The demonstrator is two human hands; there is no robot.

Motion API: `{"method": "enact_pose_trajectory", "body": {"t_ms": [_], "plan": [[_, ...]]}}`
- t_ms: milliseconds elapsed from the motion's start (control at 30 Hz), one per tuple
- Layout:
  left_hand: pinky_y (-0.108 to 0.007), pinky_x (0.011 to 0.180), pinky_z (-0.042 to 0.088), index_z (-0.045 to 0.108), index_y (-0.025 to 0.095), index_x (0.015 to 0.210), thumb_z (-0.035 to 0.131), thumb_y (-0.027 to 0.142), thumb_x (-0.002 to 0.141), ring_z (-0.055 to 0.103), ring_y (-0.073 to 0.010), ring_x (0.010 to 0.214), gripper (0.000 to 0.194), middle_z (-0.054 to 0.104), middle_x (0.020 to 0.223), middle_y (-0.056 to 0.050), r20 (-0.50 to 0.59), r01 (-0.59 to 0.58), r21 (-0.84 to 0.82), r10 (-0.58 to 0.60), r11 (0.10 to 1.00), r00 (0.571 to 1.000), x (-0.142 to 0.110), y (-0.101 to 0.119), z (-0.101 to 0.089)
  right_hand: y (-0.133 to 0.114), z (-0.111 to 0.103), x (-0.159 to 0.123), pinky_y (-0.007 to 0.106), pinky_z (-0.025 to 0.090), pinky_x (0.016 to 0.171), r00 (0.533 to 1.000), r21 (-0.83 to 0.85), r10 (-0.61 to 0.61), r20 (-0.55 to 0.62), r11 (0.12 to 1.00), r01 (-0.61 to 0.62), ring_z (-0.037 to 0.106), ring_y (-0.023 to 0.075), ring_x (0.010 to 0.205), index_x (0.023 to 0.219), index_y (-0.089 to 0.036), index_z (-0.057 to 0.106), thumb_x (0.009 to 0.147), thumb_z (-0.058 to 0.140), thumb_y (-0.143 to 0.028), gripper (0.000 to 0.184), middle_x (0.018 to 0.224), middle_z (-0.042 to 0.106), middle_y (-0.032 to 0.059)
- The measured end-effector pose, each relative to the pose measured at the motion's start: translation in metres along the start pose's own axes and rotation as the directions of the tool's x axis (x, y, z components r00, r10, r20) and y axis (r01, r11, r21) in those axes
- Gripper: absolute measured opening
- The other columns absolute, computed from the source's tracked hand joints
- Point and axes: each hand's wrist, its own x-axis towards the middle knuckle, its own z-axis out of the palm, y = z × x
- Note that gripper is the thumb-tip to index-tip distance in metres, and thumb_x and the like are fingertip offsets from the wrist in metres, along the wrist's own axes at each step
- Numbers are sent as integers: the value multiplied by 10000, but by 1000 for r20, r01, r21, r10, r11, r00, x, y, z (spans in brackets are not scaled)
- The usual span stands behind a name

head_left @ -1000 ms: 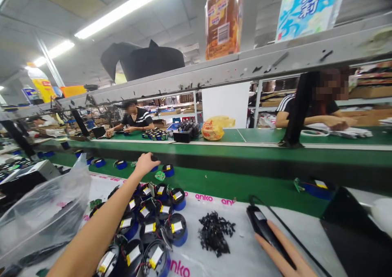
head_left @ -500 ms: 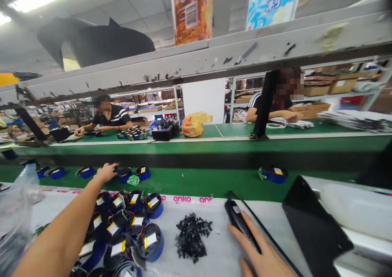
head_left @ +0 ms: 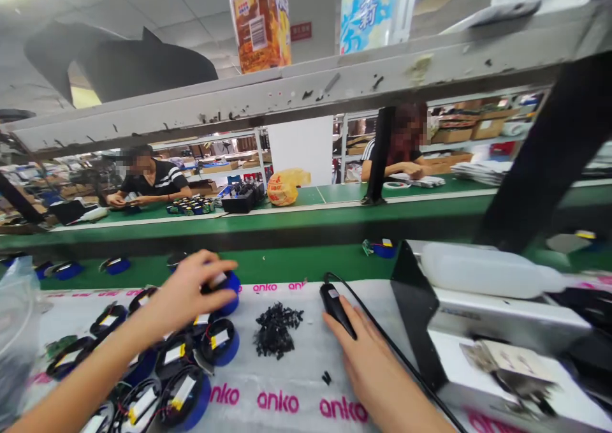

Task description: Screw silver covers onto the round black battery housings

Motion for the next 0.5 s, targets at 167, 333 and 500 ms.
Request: {"method": "enact_pose_trajectory", "body": {"t_ms": [167,333,500], "plan": [[-419,810,599,659,316,1289,820,467,718,686,-312,932,612,643,1142,-119,138,-548,-233,585,803,799,-60,120,73,12,-96,12,534,424,1103,866,-125,52,-498,984,-130,617,317,1197,1243,-151,642,934,483,-227,356,1196,689,165],[-601,1148,337,598,304,1332,721,444,856,651,-302,1097,511,706,1077,-87,1,-761,-281,794,584,608,-63,138,106,86,-176,44,585,359,1088,973,-277,17,-229,957,-82,577,399,1247,1140,-185,737,838,496,-667,617,1233,688,179],[-672,1194,181,528,275,1412,807,554,731,463,-362,1372,787,659,1326,-111,-10,-522,-611,653,595,757,-63,115,104,121,-200,57,376,551,786,997,-239,61,49,970,-47,737,307,884,1157,-217,756,687,623,-690,680,1058,739,112]]}}
